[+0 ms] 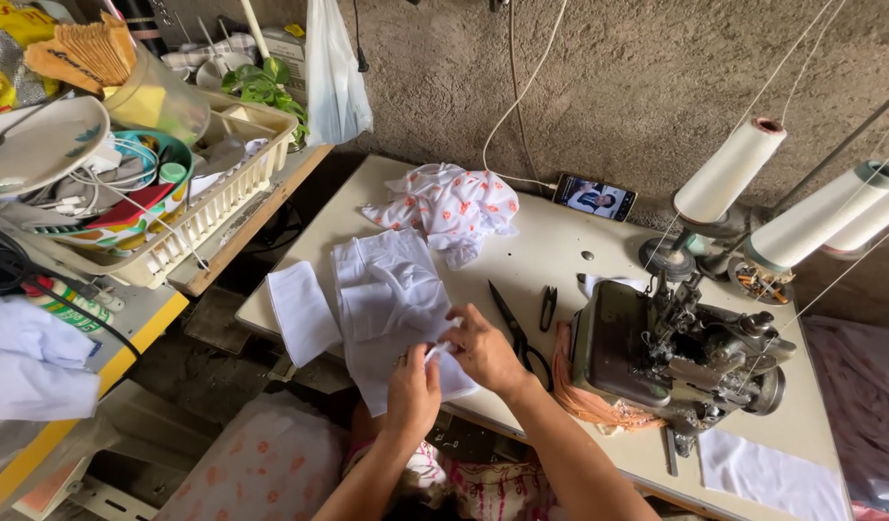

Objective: The person folds a piece of white fabric on a table and uses scissors to trim the edges. A kitten walks onto the table, and the person picks it up and holds it in their lap while continuing to fold and cut the fabric.

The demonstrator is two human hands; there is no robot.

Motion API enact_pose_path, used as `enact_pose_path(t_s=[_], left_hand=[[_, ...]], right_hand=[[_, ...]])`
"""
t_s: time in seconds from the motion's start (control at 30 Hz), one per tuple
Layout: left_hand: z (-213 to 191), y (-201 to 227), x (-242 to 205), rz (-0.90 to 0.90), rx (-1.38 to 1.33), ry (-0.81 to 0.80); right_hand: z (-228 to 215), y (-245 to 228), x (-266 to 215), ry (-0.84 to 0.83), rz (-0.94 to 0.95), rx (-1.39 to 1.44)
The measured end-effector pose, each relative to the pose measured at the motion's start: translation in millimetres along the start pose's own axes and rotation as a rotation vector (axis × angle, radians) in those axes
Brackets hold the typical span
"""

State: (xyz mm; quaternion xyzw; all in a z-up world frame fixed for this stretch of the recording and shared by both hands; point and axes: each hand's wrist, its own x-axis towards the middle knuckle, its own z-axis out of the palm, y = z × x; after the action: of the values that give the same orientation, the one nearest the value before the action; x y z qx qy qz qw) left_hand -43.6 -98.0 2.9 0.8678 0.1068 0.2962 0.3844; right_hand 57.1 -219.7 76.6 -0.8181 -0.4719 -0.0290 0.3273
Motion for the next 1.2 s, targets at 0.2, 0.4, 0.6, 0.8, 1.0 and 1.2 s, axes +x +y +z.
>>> enact_pose_path(t_s=[0.2,0.4,0.6,0.8,1.0,1.2], left_hand=[[-56.1,-24.4,32.2,-0.183,0.382,-0.058],[-212.6,81.3,136.4,0.268,0.569,0.100],[-291.4,168.7,195.5,-0.076,0.308,-0.452],[-280.7,166.1,234.0,0.416,0.161,0.311],[-260.2,155.7,137.4,0.626,1.098,0.148],[-280.4,167.9,98.9,-0.080,0.375,-0.706]], right_hand=[[-52.7,-14.7,51.2,0.115,-0.082,0.317],[-136.5,-35.9,106.6,0.501,-0.210,0.136],[-237.1,-99.6,127.5,-0.169,0.150,0.327],[-254.8,-101.7,145.0,0.681,-0.367,-0.116],[-239.3,-170.0,50.7,0.243,-0.286,-0.209],[-258.9,-112.9,16.0,-0.474,0.208,0.225]])
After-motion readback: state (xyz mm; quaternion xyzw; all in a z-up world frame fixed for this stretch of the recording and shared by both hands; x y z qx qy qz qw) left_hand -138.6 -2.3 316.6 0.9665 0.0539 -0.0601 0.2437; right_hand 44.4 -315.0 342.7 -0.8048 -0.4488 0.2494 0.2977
